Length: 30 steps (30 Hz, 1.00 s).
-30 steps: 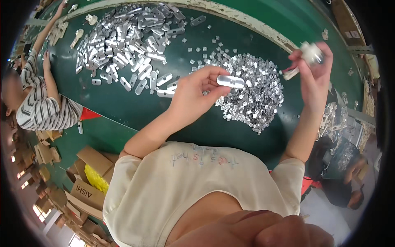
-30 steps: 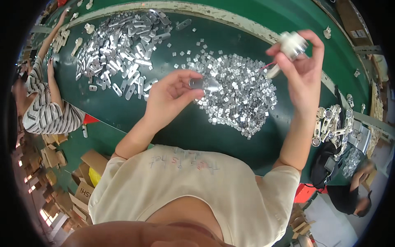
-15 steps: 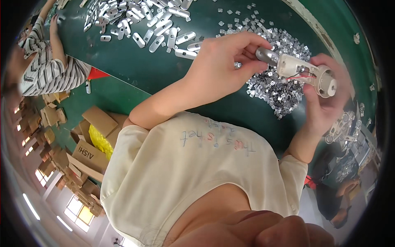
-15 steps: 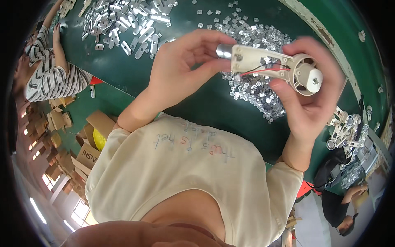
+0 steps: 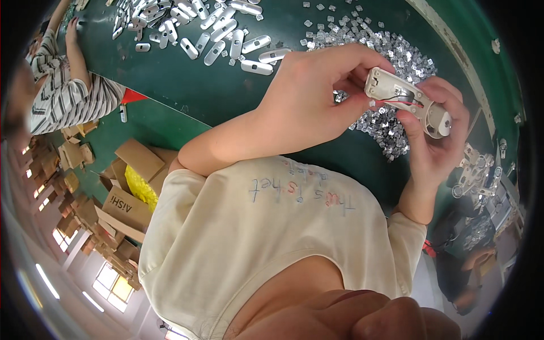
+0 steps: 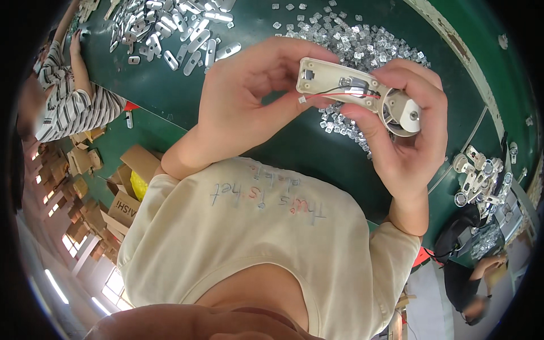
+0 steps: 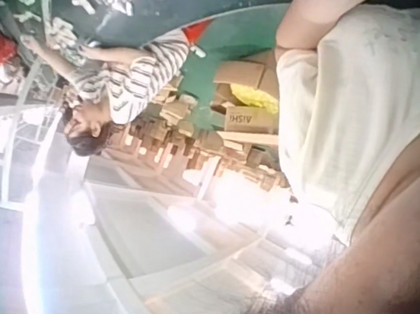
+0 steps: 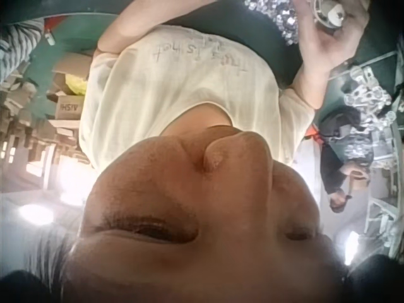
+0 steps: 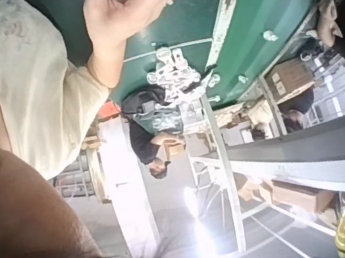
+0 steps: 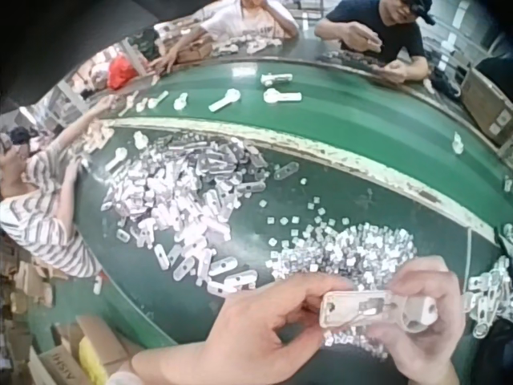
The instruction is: Manually assembling small metal components and placing them on a conveyor belt in an industrial environment.
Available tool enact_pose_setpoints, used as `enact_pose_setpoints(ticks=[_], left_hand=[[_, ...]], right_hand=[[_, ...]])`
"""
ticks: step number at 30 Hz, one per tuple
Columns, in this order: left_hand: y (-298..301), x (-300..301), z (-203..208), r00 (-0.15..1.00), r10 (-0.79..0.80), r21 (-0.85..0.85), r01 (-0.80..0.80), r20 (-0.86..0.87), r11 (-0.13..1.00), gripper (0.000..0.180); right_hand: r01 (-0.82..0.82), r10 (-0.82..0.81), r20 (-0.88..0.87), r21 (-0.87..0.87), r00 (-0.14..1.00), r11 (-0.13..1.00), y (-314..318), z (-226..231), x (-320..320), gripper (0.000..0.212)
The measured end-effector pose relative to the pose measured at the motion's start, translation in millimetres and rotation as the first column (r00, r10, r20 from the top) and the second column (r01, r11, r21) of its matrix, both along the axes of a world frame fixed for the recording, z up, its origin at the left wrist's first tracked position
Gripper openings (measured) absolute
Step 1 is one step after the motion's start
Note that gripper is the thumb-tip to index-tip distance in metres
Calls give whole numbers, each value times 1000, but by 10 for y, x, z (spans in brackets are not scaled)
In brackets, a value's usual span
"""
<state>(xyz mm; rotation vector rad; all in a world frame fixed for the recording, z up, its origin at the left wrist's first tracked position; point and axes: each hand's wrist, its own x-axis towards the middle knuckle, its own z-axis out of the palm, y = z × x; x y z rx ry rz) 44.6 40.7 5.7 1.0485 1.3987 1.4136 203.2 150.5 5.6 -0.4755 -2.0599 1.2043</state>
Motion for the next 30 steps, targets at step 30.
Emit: enact_pose_setpoints(ticks=[30], left_hand=[[-132,-285,-566,671,316,119,-323,-671,939,40]], right_hand=[[168,-86,545,-102,834,980,936,-244,-591,28]])
